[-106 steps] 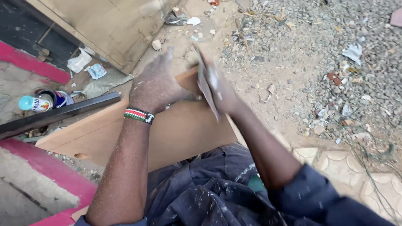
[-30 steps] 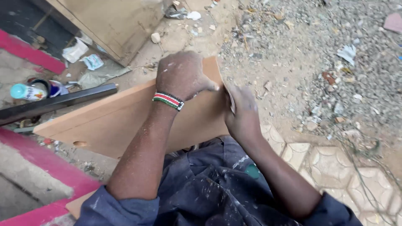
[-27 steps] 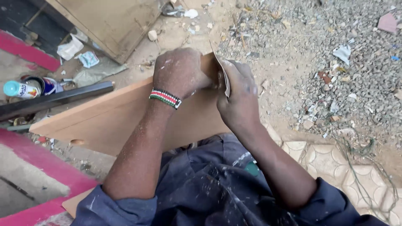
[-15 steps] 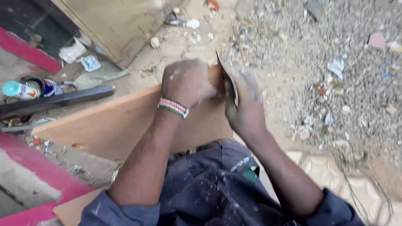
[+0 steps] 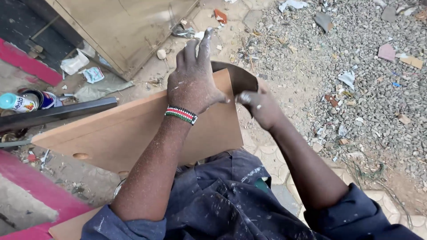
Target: The person sands the edges and surface of a rectangular wooden board using a sanding block. They hold the board with their left hand and rub the sanding block back and forth along the edges and face of the wood.
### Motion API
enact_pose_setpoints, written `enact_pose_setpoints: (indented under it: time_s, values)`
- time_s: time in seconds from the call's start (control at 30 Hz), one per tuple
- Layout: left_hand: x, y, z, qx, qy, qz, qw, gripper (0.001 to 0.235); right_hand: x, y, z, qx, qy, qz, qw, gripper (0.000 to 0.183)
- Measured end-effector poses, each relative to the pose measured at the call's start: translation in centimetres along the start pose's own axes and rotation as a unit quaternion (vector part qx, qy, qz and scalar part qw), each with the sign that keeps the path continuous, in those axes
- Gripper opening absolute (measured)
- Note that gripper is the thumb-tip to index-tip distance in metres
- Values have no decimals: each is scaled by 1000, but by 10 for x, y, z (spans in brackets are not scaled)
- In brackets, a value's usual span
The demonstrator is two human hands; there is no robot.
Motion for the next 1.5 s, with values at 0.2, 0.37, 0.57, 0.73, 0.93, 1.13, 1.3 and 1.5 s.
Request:
enact_pose_setpoints:
  time_s: [0.2, 0.37, 0.57, 0.73, 0.93, 1.13, 1.3, 1.5]
  values:
    - [-1, 11, 3, 31, 9, -17, 999, 191, -167, -59, 10, 33, -24, 235, 971, 48]
    - [5, 12, 7, 25, 6, -19, 999, 193, -14, 9, 2, -16, 186, 79, 979, 64]
    - [15, 7, 5, 37, 10, -26, 999, 190, -137, -52, 22, -22, -142, 176, 974, 51]
    - [0, 9, -12, 150, -5, -48, 987, 169, -38, -22, 33, -2, -188, 281, 941, 47]
    - [0, 15, -31, 184, -8, -81, 980, 159, -15, 6, 20, -81, -188, 178, 962, 52]
    - [14, 32, -6, 224, 15, -72, 972, 154, -155, -79, 33, -28, -99, 248, 963, 62]
    - [47, 53, 55, 249, -454, -162, 840, 67, -44, -32, 68, -80, -130, 83, 985, 79]
    - [102, 68, 98, 237, -612, -258, 709, 78, 31, -14, 104, -129, -258, -27, 957, 76]
Point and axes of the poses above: each hand's wrist, its own y-axis towards the middle knuckle, its own z-axis out of the palm, x = y × z, the point moved 1 cm from there along y, towards the middle knuckle, and after that the axes turned 1 degree about -z, right-handed, at the moved point
